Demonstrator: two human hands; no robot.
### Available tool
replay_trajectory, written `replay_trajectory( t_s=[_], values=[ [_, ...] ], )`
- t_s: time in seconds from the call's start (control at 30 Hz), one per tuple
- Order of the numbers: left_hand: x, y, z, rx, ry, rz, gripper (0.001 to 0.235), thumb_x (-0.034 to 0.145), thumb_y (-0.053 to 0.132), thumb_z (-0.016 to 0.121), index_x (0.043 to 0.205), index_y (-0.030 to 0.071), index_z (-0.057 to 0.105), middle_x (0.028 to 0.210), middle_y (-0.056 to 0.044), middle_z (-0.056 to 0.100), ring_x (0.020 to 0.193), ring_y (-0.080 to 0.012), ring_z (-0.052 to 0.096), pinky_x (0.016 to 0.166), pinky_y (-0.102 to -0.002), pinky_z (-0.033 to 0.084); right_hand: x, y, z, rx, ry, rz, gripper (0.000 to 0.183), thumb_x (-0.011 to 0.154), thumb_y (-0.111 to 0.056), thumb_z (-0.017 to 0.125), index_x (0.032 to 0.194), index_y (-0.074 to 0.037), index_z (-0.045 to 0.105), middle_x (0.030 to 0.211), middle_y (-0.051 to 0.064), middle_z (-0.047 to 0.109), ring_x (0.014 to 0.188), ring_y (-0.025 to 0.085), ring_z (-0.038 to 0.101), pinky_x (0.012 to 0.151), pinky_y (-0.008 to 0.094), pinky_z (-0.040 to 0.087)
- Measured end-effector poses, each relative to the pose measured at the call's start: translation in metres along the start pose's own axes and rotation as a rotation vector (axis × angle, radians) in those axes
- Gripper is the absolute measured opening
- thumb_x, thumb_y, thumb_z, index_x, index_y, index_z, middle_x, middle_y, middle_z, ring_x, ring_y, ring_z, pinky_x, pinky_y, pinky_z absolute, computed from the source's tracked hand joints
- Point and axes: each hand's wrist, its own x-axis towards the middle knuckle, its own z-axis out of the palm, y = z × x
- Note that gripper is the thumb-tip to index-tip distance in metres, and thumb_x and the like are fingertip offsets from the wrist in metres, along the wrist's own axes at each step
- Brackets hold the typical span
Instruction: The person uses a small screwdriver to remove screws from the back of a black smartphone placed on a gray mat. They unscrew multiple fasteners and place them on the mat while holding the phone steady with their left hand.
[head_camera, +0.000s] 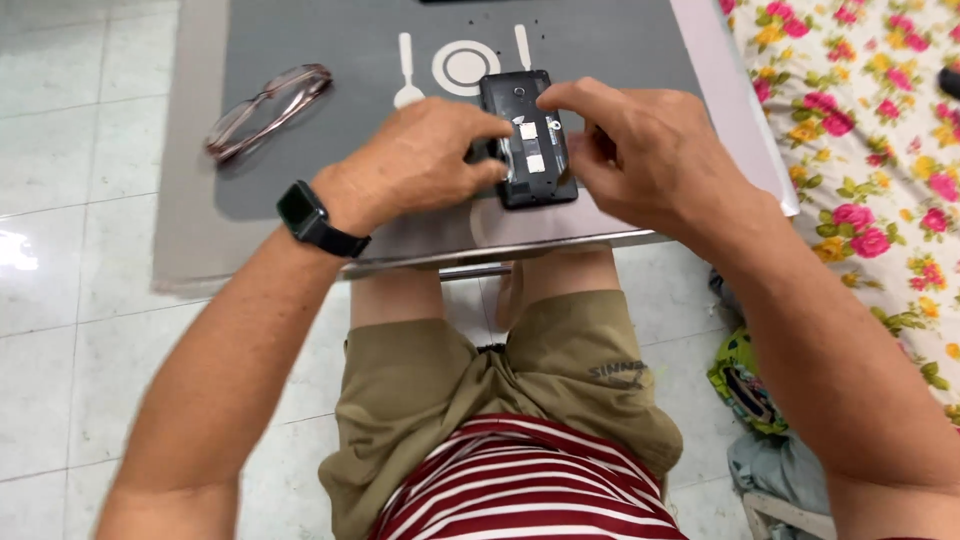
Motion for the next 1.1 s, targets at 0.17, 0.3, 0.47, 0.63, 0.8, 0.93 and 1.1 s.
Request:
replay_trajectory(
  t_s=[0.17,0.3,0.47,0.63,0.8,0.93,1.1],
  values=[
    [0.033,-0.039,0.017,0.120,0.196,0.184,0.026,0.099,0.035,0.070,0.119,0.018,0.076,0.094,-0.003,0.079,0.089,-0.0372,0.073,0.065,-0.056,0.052,0.012,0.004,-0.015,0.053,-0.164,-0.002,0.051,0.094,-0.004,0.060,0.144,-0.007,0.064,0.095,0.008,0.069,0.068,0.030,0.063,0.057,0.048,0.046],
    [0.042,-0.060,0.042,0.236,0.413,0.356,0.034,0.107,0.040,0.075,0.130,0.016,0.076,0.097,0.001,0.075,0.079,-0.0285,0.073,0.052,-0.047,0.053,0.013,0.013,-0.015,0.049,-0.161,-0.089,0.030,0.106,-0.001,0.065,0.133,-0.011,0.069,0.087,0.002,0.074,0.058,0.024,0.061,0.051,0.042,0.044],
    [0.040,-0.062,0.050,0.247,0.477,0.371,0.033,0.109,0.039,0.077,0.132,0.016,0.072,0.091,-0.001,0.069,0.077,-0.0281,0.070,0.059,-0.045,0.052,0.010,0.027,-0.016,-0.031,-0.245,-0.076,0.018,0.111,-0.019,0.072,0.129,-0.017,0.073,0.067,0.001,0.054,0.056,0.029,0.055,0.053,0.043,0.039],
    [0.037,-0.064,0.052,0.313,0.513,0.345,0.036,0.110,0.047,0.079,0.132,0.020,0.071,0.086,0.003,0.065,0.072,-0.0248,0.067,0.057,-0.041,0.051,0.013,0.029,-0.020,0.122,-0.329,-0.104,0.032,0.103,0.000,0.059,0.132,-0.009,0.066,0.080,0.005,0.056,0.056,0.028,0.048,0.049,0.043,0.031],
    [0.037,-0.064,0.051,0.336,0.497,0.329,0.040,0.108,0.052,0.084,0.129,0.021,0.072,0.084,0.004,0.064,0.072,-0.0246,0.068,0.058,-0.041,0.053,0.027,0.019,-0.023,0.160,-0.295,-0.123,0.010,0.105,-0.008,0.075,0.113,-0.001,0.073,0.068,0.008,0.064,0.054,0.031,0.060,0.061,0.044,0.054],
    [0.039,-0.064,0.051,0.327,0.493,0.324,0.037,0.109,0.050,0.082,0.130,0.022,0.074,0.083,0.004,0.066,0.072,-0.0252,0.069,0.061,-0.040,0.055,0.022,0.020,-0.026,0.158,-0.348,-0.152,0.033,0.097,0.011,0.058,0.124,-0.004,0.070,0.074,0.008,0.060,0.057,0.026,0.055,0.055,0.040,0.049],
    [0.037,-0.064,0.051,0.338,0.472,0.317,0.025,0.109,0.042,0.085,0.110,0.024,0.067,0.076,0.007,0.058,0.066,-0.0197,0.063,0.056,-0.038,0.051,0.016,0.027,-0.027,0.162,-0.405,-0.156,0.041,0.099,0.012,0.059,0.136,-0.003,0.064,0.080,0.011,0.062,0.063,0.029,0.059,0.053,0.042,0.046]
  ],
)
